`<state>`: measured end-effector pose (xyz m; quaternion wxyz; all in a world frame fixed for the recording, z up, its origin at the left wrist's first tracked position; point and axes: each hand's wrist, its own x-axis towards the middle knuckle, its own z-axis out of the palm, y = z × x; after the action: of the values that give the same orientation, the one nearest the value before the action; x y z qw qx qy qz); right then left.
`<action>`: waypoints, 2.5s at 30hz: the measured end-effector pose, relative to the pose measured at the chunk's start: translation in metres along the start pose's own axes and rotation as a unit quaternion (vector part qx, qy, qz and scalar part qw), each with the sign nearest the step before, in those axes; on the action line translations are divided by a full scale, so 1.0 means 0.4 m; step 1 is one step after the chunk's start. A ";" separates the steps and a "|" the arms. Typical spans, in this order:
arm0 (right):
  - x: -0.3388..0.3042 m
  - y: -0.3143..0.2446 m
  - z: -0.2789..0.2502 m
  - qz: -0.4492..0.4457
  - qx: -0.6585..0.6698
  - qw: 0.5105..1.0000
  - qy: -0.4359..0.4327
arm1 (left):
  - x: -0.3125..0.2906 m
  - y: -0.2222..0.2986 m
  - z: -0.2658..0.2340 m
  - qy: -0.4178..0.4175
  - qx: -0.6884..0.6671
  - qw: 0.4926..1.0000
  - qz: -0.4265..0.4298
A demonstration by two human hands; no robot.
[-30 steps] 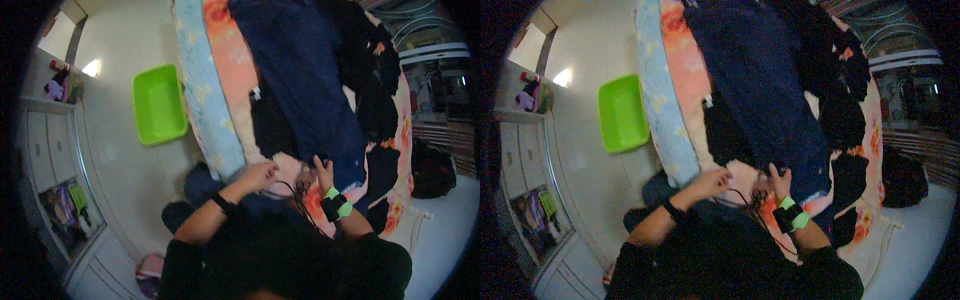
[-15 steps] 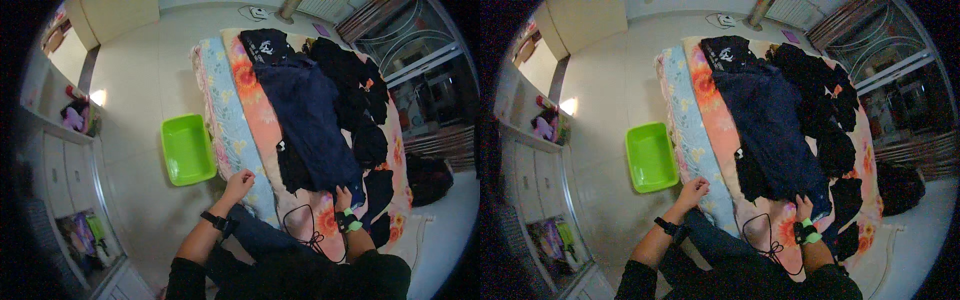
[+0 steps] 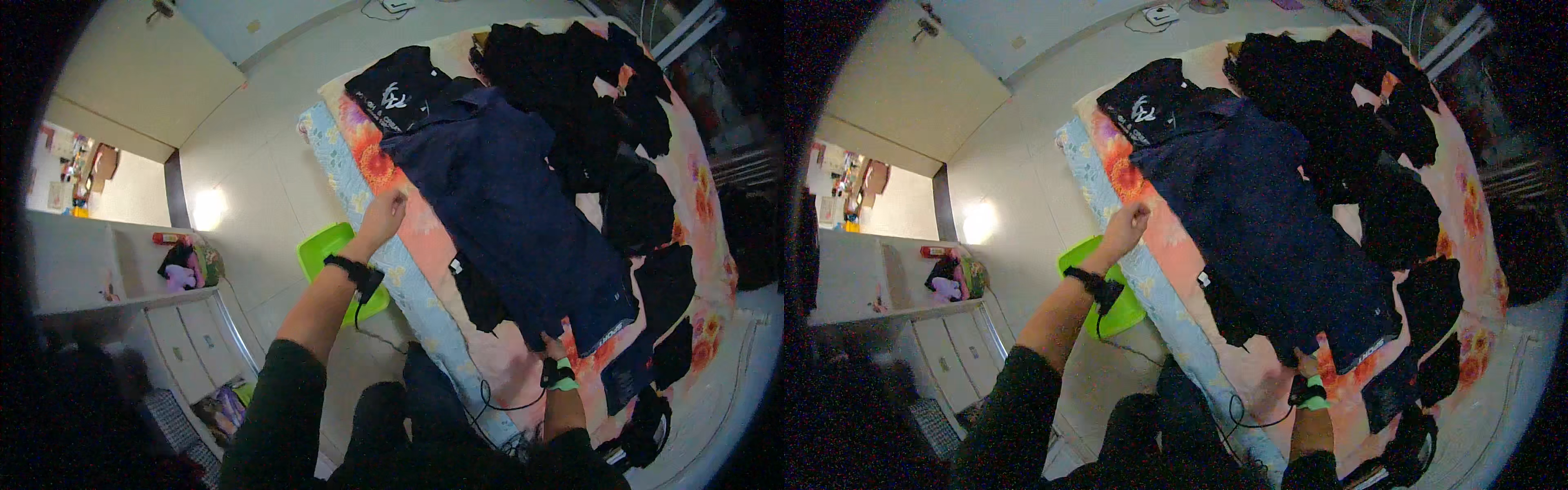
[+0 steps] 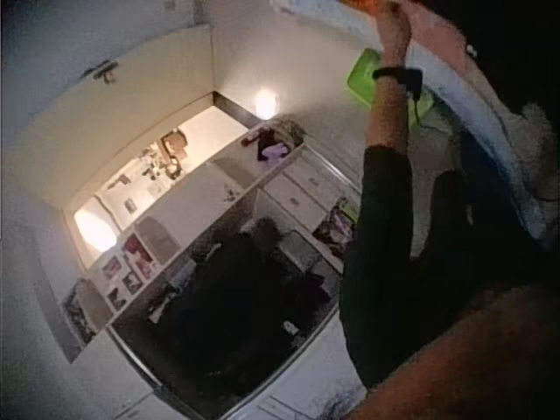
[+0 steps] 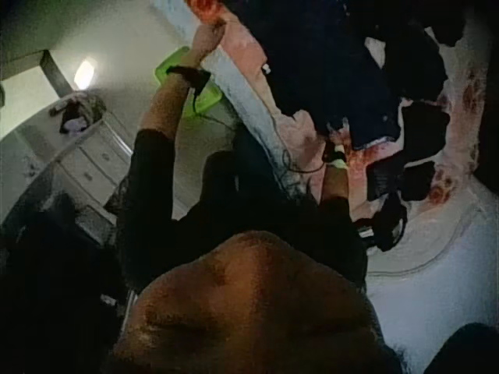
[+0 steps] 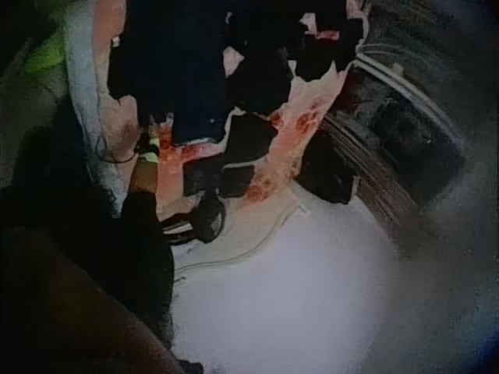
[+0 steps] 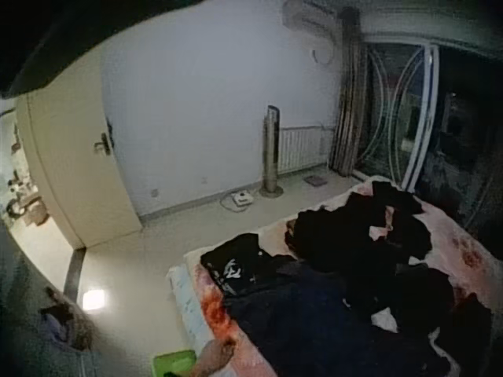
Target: The person folds several dark-colored shirts on a bed. They pick up each shirt, smooth it out, fold the sleeves and sides, and place the folded shirts into a neat stack.
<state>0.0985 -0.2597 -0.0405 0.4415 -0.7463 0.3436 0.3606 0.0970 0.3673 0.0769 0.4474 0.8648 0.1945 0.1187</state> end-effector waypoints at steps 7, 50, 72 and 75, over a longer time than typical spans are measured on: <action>-0.239 -0.097 0.076 -0.255 0.079 0.955 0.132 | 0.315 0.031 0.040 -0.010 0.158 0.966 0.204; -0.267 -1.167 0.883 -0.533 -0.079 0.825 -0.171 | 0.471 -0.204 -0.022 -0.081 -0.080 0.992 0.060; -0.294 -1.009 0.745 -0.601 -0.438 0.666 0.065 | 0.500 -0.011 0.174 -0.088 0.161 0.932 0.312; -0.294 -0.989 0.690 -0.551 -0.398 0.713 0.172 | 0.508 0.011 0.188 -0.068 0.173 0.940 0.286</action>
<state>0.3031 0.1613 0.1247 0.1573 -0.9593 -0.2334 0.0225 0.3086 0.4001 0.0440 0.2498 0.9542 -0.0740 0.1471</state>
